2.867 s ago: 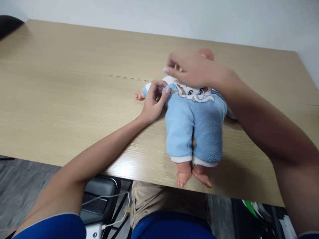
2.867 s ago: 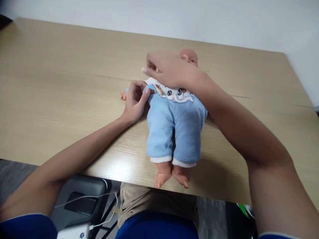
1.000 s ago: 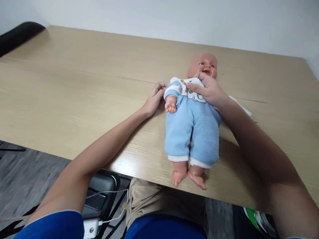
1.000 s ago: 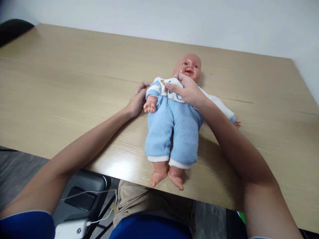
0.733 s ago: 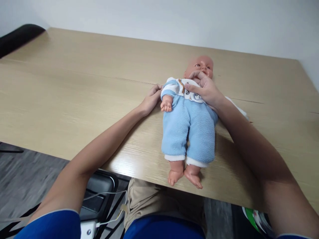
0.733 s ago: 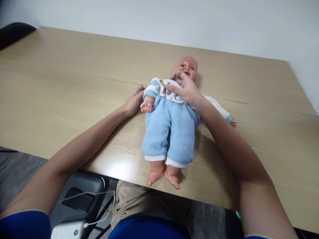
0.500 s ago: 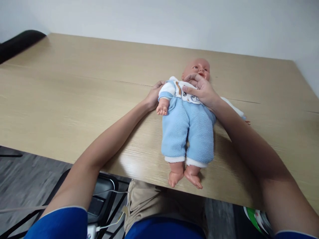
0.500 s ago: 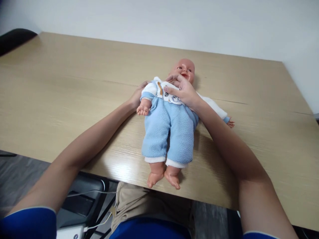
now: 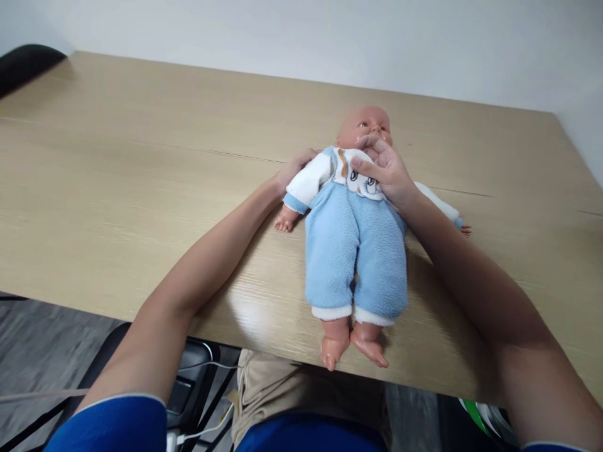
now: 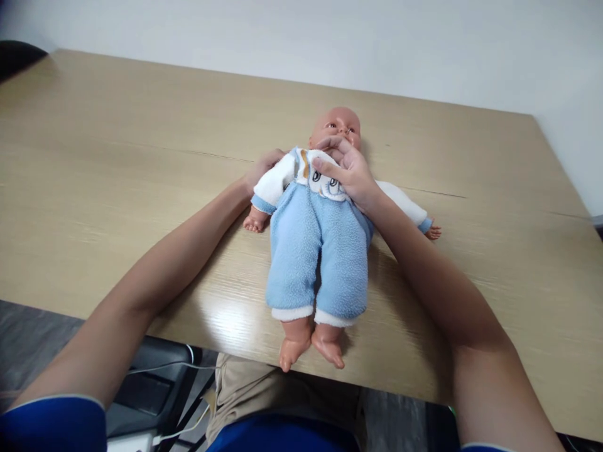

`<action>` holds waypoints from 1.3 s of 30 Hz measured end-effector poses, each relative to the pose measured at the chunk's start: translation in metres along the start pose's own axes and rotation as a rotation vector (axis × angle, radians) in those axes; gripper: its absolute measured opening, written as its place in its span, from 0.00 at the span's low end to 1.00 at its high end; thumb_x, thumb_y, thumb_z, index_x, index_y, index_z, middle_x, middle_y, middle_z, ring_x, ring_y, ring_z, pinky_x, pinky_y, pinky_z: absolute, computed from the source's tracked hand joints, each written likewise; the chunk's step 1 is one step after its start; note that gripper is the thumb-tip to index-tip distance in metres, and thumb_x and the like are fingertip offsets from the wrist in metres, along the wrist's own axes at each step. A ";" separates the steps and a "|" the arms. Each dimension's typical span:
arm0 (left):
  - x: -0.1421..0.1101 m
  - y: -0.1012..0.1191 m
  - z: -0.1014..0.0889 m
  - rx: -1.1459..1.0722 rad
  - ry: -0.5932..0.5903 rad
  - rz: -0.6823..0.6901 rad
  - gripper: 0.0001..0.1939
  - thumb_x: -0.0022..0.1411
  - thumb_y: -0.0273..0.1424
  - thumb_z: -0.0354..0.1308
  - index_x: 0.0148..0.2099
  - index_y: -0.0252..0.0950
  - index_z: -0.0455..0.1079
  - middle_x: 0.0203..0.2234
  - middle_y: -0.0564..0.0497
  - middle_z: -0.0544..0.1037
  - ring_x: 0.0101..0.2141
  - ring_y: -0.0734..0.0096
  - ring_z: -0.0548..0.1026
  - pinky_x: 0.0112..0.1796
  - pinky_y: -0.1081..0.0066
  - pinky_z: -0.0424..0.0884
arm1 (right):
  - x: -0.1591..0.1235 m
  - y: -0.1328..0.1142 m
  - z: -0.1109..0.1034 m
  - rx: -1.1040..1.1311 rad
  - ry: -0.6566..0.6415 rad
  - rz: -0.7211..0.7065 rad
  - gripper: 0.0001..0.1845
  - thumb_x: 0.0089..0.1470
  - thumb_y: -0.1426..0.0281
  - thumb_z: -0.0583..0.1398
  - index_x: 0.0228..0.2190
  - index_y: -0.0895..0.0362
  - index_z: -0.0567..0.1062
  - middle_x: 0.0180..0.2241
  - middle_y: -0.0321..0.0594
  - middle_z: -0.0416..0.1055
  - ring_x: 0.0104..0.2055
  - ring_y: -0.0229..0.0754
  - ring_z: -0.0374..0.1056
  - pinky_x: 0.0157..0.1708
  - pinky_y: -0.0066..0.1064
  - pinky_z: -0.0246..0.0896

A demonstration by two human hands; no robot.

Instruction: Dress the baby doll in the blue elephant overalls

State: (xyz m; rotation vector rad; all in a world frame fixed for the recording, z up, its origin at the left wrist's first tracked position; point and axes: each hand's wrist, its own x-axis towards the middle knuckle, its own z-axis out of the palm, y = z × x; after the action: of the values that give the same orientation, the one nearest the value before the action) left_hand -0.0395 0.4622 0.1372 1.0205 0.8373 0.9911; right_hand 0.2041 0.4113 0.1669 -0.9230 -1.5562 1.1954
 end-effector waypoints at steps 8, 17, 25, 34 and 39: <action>0.013 0.009 0.004 0.190 -0.274 -0.061 0.17 0.73 0.45 0.61 0.34 0.43 0.72 0.27 0.48 0.74 0.42 0.56 0.70 0.53 0.54 0.74 | -0.008 -0.031 0.012 -0.286 0.043 0.133 0.45 0.58 0.25 0.72 0.58 0.42 0.75 0.60 0.44 0.81 0.68 0.61 0.79 0.62 0.51 0.85; -0.006 0.025 -0.001 0.427 -0.043 0.141 0.15 0.66 0.41 0.74 0.43 0.41 0.72 0.39 0.49 0.75 0.44 0.60 0.73 0.45 0.60 0.70 | -0.009 -0.034 0.012 -0.287 0.060 0.153 0.46 0.56 0.24 0.72 0.59 0.42 0.75 0.59 0.44 0.82 0.68 0.63 0.79 0.63 0.54 0.84; -0.020 0.040 -0.004 0.639 -0.071 0.092 0.17 0.74 0.47 0.69 0.40 0.38 0.78 0.33 0.47 0.75 0.37 0.62 0.70 0.43 0.61 0.69 | -0.008 -0.029 0.010 -0.233 0.061 0.137 0.45 0.56 0.26 0.73 0.58 0.42 0.75 0.60 0.43 0.82 0.69 0.63 0.78 0.65 0.56 0.83; -0.036 0.056 0.004 0.600 -0.232 0.188 0.11 0.68 0.32 0.73 0.52 0.35 0.87 0.53 0.40 0.88 0.60 0.50 0.82 0.68 0.58 0.74 | -0.006 -0.028 0.013 -0.172 0.052 0.121 0.39 0.56 0.33 0.78 0.54 0.44 0.76 0.56 0.44 0.83 0.67 0.62 0.79 0.65 0.56 0.84; -0.038 0.062 -0.006 0.660 -0.298 0.146 0.20 0.63 0.37 0.78 0.55 0.38 0.86 0.58 0.41 0.87 0.63 0.47 0.81 0.68 0.61 0.75 | -0.010 -0.044 0.002 -0.249 0.029 0.172 0.30 0.60 0.45 0.80 0.52 0.45 0.77 0.53 0.44 0.83 0.63 0.62 0.80 0.65 0.58 0.82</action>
State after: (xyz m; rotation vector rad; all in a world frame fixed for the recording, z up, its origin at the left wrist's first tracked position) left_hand -0.0741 0.4407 0.1982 1.7670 0.8641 0.6590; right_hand 0.2042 0.3905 0.2075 -1.2530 -1.6534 1.1163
